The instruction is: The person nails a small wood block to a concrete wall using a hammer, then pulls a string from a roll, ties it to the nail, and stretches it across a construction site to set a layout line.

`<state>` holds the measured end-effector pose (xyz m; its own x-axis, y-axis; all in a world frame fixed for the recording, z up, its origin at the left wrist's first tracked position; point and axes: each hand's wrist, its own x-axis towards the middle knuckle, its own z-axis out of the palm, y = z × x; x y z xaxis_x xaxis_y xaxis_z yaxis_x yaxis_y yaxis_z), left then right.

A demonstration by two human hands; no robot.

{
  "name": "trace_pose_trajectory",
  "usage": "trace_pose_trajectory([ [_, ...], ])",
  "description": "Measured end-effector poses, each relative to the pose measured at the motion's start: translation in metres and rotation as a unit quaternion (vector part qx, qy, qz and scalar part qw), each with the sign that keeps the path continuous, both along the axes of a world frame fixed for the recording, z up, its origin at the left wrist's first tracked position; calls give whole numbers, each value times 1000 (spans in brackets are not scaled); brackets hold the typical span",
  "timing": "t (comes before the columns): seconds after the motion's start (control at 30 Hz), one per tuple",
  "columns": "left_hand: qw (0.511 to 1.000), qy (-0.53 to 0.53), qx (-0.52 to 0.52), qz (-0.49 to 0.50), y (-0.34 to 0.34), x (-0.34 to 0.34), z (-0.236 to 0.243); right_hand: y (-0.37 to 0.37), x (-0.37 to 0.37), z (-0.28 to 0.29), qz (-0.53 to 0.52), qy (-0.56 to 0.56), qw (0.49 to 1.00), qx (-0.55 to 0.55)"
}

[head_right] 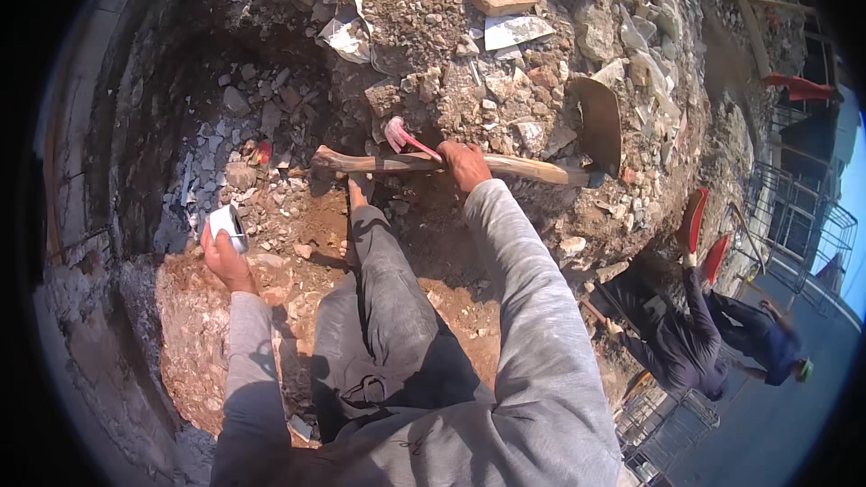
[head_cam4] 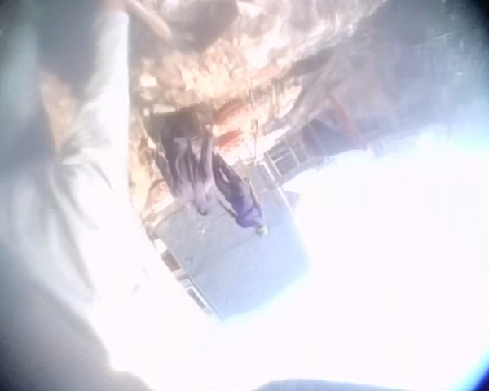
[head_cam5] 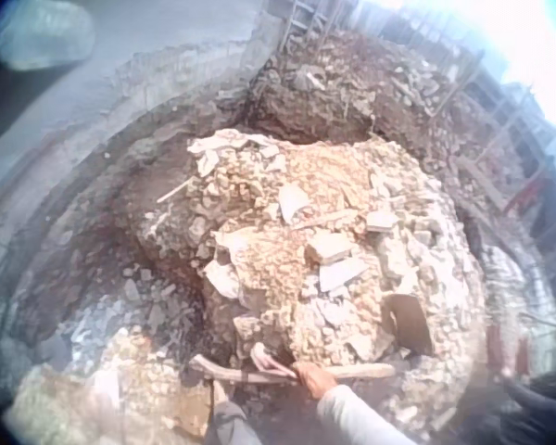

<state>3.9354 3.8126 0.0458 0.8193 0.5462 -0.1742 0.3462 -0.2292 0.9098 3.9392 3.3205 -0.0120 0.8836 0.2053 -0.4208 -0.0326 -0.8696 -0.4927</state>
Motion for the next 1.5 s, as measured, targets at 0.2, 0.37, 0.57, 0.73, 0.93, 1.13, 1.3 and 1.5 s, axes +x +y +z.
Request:
trace_pose_trajectory([
  [0.2, 990, 89, 111, -15, -134, 110, -101, -5, 29, 31, 27, 74, 995, -54],
  [0.37, 975, 138, 159, -67, -186, 120, -101, -10, 29, 44, 22, 107, 994, -29],
  [0.57, 988, 127, 79, -43, -218, 110, -87, -28, 34, 107, 0, 196, 979, -59],
  [0.73, 990, 41, -136, -25, -286, 134, -45, -63, 76, 209, 3, 127, 982, -141],
  [0.93, 963, -115, -241, 36, -286, 214, 53, -147, 119, 262, -39, -157, 957, -239],
  [1.13, 982, -79, -155, 74, -43, 148, 48, -72, 28, 229, -327, -6, 945, 16],
  [1.3, 975, -57, 63, 206, 200, 30, 77, 22, -116, 173, -382, 54, 919, 86],
  [1.5, 927, -92, 208, 299, 345, -65, 179, 118, -193, 152, -341, 181, 913, 130],
])
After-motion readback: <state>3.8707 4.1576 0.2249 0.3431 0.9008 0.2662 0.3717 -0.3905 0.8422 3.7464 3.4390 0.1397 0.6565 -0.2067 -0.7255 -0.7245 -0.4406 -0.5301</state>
